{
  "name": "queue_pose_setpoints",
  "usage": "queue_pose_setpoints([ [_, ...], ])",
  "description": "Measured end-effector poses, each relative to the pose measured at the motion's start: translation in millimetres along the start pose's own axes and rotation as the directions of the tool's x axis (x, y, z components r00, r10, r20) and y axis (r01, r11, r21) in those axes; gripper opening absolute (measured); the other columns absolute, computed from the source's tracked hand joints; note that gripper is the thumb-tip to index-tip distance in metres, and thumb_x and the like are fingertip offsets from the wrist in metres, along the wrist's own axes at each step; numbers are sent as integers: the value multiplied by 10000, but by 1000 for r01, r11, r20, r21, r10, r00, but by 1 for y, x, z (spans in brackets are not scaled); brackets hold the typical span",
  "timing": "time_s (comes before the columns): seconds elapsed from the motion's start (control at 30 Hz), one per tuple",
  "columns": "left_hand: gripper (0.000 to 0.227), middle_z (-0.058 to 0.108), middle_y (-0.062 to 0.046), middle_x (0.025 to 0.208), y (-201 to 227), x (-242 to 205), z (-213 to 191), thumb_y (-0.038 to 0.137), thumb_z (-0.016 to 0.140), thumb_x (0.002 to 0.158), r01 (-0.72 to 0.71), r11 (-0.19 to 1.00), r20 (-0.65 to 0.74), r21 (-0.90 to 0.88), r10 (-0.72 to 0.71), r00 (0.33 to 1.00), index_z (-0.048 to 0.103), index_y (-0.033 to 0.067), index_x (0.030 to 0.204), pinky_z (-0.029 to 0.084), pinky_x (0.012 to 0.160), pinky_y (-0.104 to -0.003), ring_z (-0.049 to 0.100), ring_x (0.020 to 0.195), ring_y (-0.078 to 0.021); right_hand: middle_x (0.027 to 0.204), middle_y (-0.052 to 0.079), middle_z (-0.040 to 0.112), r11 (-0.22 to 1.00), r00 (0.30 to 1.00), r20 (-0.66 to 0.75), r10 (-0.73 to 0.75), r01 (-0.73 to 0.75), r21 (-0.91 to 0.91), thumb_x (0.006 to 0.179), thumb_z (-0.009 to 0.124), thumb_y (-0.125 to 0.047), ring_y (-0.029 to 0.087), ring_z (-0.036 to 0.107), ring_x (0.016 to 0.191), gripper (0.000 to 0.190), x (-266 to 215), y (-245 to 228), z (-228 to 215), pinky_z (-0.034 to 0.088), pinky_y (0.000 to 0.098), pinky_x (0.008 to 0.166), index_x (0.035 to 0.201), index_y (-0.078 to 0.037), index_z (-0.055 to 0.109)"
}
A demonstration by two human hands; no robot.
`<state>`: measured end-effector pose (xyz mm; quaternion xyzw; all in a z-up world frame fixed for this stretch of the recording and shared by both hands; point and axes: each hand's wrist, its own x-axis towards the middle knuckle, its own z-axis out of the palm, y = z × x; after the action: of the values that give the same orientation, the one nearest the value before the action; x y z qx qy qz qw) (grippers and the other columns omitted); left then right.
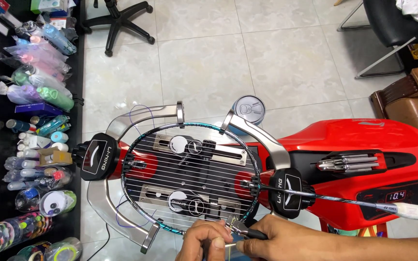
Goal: Stringing a badminton racket using a professional stringing machine and pliers.
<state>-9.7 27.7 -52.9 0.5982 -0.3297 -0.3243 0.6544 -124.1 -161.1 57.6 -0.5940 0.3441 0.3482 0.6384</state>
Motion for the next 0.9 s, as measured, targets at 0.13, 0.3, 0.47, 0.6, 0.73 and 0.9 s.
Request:
queue_pose_setpoints([
  [0.13,82,766,-111,924,-5,3,-11,79,643,977,-92,992,79,86,86,993,570,43,965,555,1021,-515,767,947,-225,602,-5,582,996,1000,-20,22,-23,-83,961,688,-367,73,535,550,369,-5,-15,0,408,295,518,841,-19,720],
  [0.3,320,651,-129,1115,48,40,-4,83,733,779,-439,545,395,714,204,896,721,136,1095,485,926,-493,657,1095,-294,681,58,696,965,993,-54,-103,86,-248,930,715,-320,138,693,632,306,-12,-24,-7,534,340,606,971,-17,727],
  [0.47,222,582,-79,935,58,57,0,214,759,779,-537,549,518,640,208,830,732,120,978,450,789,-449,620,906,-243,770,119,720,929,974,16,-224,219,-299,931,700,-267,196,728,707,280,1,-8,-14,560,372,646,1055,-16,706],
  [0.6,51,517,-13,781,44,56,8,171,731,807,-497,539,471,681,197,860,692,139,809,429,701,-413,583,770,-189,788,125,721,916,957,36,-287,285,-283,935,689,-243,208,720,711,267,9,1,-17,559,381,640,1071,-13,701],
  [0.73,107,521,-21,753,39,57,12,197,738,793,-490,539,446,685,221,867,662,136,750,420,679,-423,588,742,-203,772,126,717,921,968,14,-249,242,-306,933,689,-252,210,718,697,264,7,-4,-18,559,381,639,1052,-17,707],
  [0.9,78,532,-47,768,48,59,11,172,719,781,-480,549,442,684,212,872,666,116,765,426,713,-448,592,751,-229,741,128,711,918,985,-19,-173,154,-366,930,688,-271,215,714,668,262,0,-7,-15,560,380,636,1016,-25,719],
])
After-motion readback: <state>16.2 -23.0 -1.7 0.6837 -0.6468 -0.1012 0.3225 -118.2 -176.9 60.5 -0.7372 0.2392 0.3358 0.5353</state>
